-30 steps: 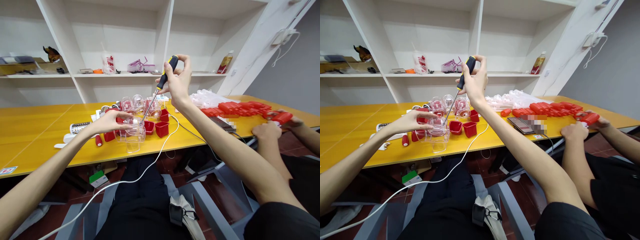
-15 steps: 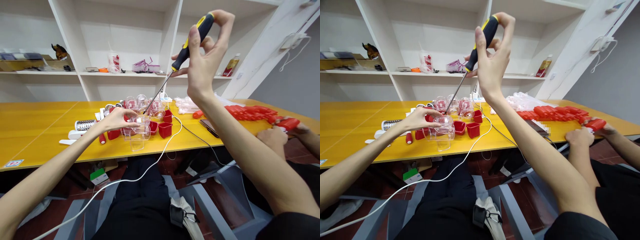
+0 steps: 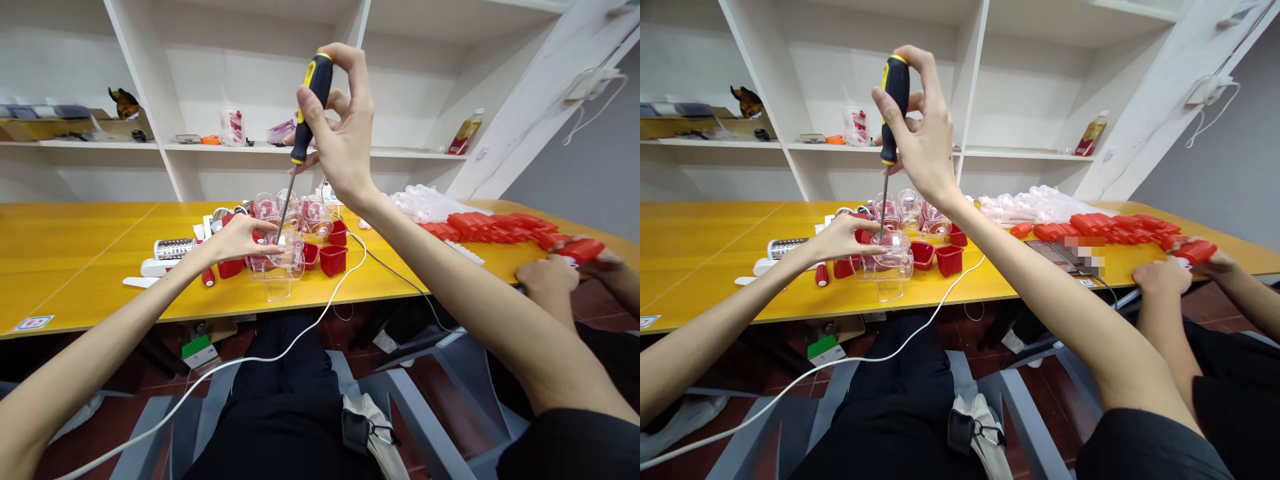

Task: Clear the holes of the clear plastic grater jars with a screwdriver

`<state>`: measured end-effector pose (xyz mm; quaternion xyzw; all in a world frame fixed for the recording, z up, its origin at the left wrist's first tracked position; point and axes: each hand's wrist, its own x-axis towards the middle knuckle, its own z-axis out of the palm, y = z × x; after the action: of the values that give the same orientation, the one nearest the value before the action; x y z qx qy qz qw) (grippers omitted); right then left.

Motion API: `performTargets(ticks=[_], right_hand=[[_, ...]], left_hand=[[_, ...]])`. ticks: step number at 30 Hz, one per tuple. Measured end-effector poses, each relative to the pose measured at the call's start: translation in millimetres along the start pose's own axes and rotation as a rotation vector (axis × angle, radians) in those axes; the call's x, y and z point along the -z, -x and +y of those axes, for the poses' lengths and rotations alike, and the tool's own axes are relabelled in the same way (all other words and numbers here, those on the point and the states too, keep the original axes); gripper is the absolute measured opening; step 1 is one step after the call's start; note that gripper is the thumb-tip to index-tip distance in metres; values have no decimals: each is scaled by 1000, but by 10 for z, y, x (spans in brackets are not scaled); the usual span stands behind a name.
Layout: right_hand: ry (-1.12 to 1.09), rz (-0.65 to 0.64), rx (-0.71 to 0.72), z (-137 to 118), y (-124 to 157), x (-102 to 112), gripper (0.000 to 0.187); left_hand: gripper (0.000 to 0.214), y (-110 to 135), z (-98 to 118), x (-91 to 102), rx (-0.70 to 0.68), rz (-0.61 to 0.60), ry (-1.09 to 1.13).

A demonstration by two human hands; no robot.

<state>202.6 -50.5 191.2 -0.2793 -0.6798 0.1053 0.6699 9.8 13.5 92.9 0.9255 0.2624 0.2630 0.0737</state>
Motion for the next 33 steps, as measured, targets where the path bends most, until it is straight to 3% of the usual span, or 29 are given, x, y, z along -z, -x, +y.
performTargets(ticks=[7, 12, 20, 25, 33], right_hand=[[22, -214, -29, -5, -155, 21, 39], [-70, -269, -43, 20, -188, 12, 38], [-61, -137, -14, 95, -195, -83, 41], [-178, -210, -67, 145, -200, -85, 53], [-128, -132, -85, 115, -191, -92, 51]], left_hand=[[49, -1, 8, 3, -22, -8, -89], [46, 5, 28, 17, -10, -12, -97], [47, 10, 59, 25, 26, -21, -53], [47, 30, 67, 36, 29, -36, -9], [74, 101, 110, 21, 60, -132, -50]])
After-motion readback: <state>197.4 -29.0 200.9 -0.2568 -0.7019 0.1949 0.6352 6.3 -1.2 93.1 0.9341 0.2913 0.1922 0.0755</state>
